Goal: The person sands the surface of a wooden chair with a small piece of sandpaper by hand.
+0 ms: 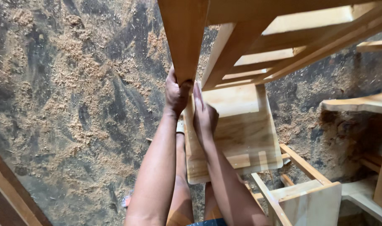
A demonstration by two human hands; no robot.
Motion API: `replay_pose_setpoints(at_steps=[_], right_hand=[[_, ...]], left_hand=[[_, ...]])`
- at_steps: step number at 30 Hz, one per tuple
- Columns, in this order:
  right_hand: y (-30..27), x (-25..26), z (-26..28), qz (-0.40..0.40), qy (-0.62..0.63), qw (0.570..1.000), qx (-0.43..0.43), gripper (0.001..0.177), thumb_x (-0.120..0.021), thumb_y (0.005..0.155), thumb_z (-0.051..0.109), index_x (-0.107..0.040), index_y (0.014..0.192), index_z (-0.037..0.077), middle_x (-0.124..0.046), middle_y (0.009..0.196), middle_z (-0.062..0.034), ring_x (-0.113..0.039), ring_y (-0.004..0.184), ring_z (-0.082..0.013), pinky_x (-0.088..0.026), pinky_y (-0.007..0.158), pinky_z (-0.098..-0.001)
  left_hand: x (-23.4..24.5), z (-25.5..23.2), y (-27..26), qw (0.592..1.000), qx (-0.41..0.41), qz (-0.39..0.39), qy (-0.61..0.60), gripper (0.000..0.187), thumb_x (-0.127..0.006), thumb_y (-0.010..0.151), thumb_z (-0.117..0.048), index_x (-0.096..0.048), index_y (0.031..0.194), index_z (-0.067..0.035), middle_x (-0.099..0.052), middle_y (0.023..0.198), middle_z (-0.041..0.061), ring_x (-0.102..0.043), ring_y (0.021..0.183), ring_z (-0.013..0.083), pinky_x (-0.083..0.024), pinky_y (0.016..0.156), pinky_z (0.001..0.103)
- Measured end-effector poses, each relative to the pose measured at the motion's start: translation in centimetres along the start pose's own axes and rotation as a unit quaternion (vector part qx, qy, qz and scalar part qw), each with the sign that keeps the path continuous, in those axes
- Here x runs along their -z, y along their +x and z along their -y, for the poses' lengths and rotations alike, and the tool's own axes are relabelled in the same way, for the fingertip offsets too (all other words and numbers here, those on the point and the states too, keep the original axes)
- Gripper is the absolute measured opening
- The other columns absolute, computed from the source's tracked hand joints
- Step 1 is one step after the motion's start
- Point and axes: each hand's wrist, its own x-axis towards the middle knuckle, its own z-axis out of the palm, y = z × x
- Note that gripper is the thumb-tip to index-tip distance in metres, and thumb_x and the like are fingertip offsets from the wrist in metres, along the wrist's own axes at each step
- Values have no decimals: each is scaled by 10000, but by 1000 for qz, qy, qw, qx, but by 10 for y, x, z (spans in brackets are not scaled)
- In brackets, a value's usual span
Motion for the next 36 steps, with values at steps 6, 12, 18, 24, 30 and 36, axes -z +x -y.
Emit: replay_pose_setpoints(at_steps=[6,12,18,24,30,36], right_hand=[[53,-29,-33,22,-22,1000,0,596,-501,1046,462,-690,842,-65,-616,690,-257,-617,609,-360,-492,653,-447],[32,-25,-50,47,98,989,-95,524,-589,1074,362,-721,882,-108,-633,723,-274,-529,650,-224,-463,650,-469],[19,-19,-19,33,332,925,185,353,-497,1041,161,-592,1297,-62,-636,1279,-111,-592,1170,-181,-440,958,-339],[49,-30,-12,97,174,943,-266,623,-511,1229,312,-526,1400,-286,-494,1369,-470,-487,1221,-638,-380,962,-647],[-13,-3,-91,109,143,971,-155,445,-536,1021,391,-765,1228,70,-479,591,21,-398,457,-96,-300,404,-315],[-53,50,-198,47,82,988,-126,447,-598,1015,400,-711,916,-21,-568,608,-5,-512,531,-131,-401,463,-352]], left_hand=[[4,7,4,999,5,-2,32,697,-722,910,-618,-613,1282,-39,-689,1099,22,-637,1033,139,-542,944,306],[0,1,2,1000,4,-12,-14,738,-754,886,-606,-587,1292,-13,-659,1107,37,-608,1030,146,-529,929,313],[3,6,10,999,14,-21,21,732,-716,883,-646,-601,1247,-21,-660,1048,36,-617,980,142,-536,884,315],[7,10,8,995,-9,-25,99,760,-636,918,-732,-618,1204,-29,-692,1055,49,-656,991,163,-553,912,332],[4,6,0,996,-11,-12,92,765,-619,895,-736,-614,1193,-32,-674,1028,61,-658,983,171,-564,877,335],[-11,-22,-3,994,-3,-49,95,772,-627,925,-725,-598,1247,-23,-648,1005,79,-623,956,178,-541,864,342]])
